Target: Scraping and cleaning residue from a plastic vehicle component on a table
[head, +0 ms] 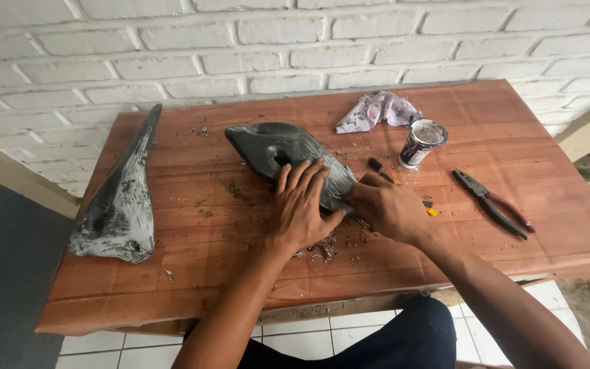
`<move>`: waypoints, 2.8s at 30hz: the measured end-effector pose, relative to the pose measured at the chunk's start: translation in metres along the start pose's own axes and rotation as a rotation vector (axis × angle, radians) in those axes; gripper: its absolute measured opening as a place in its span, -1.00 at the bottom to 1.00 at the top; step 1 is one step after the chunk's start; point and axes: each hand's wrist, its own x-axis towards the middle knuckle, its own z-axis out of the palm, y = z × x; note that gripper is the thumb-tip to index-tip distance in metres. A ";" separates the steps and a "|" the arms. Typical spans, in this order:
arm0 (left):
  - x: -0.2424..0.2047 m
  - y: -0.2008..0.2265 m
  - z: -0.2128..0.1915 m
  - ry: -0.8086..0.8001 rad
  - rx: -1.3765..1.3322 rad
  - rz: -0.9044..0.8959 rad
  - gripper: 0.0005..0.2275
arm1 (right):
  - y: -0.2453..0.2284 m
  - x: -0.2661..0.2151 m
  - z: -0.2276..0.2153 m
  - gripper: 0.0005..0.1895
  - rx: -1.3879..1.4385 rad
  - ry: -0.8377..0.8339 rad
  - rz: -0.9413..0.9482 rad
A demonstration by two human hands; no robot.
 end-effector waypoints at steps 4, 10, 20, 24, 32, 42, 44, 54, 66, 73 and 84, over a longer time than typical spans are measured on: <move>-0.004 -0.007 -0.007 0.004 0.017 0.059 -0.25 | 0.000 -0.005 -0.008 -0.82 0.071 -0.021 -0.042; -0.003 -0.008 -0.007 -0.021 0.042 0.087 -0.23 | 0.005 -0.002 -0.007 -0.72 0.123 -0.048 -0.085; -0.005 -0.007 -0.005 -0.026 0.021 0.072 -0.27 | -0.001 0.016 -0.021 -0.69 0.104 -0.175 -0.149; -0.005 -0.005 -0.007 -0.013 0.015 0.075 -0.29 | -0.006 0.018 -0.022 -0.71 0.087 -0.190 -0.202; -0.005 -0.004 -0.004 -0.009 0.021 0.062 -0.33 | -0.020 0.013 -0.033 -0.77 0.084 -0.226 -0.140; -0.003 0.001 -0.002 0.001 0.008 0.009 -0.41 | -0.026 0.013 -0.019 -0.80 0.019 -0.186 -0.030; -0.003 0.001 0.000 0.012 0.021 0.010 -0.43 | -0.034 0.012 -0.023 -0.78 -0.008 -0.197 -0.008; -0.004 -0.013 -0.016 -0.124 0.032 0.061 -0.16 | 0.000 -0.006 0.026 -0.81 -0.178 0.218 0.100; -0.017 0.015 -0.027 -0.061 0.214 -0.032 -0.11 | 0.023 0.001 0.025 -0.87 0.023 0.458 -0.182; 0.008 -0.005 -0.047 -0.208 0.091 0.012 -0.33 | -0.016 -0.007 -0.010 -0.88 0.147 0.401 -0.146; 0.019 -0.009 -0.057 -0.028 -0.464 -0.137 -0.94 | -0.028 0.021 -0.024 -0.94 0.328 0.163 -0.121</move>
